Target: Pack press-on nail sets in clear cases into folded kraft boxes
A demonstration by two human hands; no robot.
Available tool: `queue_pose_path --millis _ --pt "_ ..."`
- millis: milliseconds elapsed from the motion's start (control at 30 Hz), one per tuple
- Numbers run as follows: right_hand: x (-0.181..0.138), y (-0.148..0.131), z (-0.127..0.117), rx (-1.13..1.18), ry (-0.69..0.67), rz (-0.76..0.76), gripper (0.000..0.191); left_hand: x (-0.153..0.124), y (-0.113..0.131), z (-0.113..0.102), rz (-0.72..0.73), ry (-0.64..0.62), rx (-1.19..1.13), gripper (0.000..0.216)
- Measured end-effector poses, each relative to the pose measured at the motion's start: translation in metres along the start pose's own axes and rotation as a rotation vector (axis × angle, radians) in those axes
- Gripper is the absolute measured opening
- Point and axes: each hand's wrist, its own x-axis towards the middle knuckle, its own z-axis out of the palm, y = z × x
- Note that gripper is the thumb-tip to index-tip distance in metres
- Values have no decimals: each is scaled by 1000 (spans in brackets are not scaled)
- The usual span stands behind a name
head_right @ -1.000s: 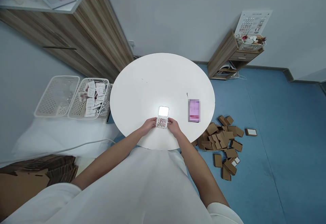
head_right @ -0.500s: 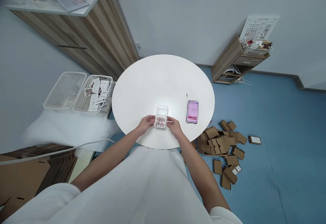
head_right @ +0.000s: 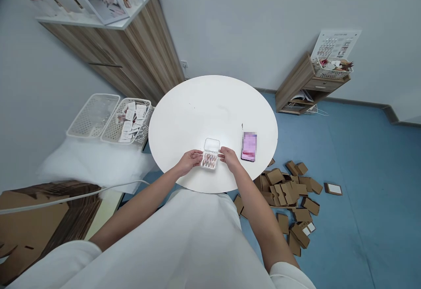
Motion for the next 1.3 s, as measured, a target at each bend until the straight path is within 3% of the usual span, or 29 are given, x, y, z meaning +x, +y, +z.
queue_pose_path --millis 267,667,1300 --pt "-10 -12 18 68 24 -145 41 -6 14 -14 -51 -72 -117 38" --pt "-48 -1 54 232 92 -426 25 -15 27 -30 -48 -179 -211 34" --pt "-77 17 73 177 76 -382 31 -27 36 -30 -28 -180 -250 30"
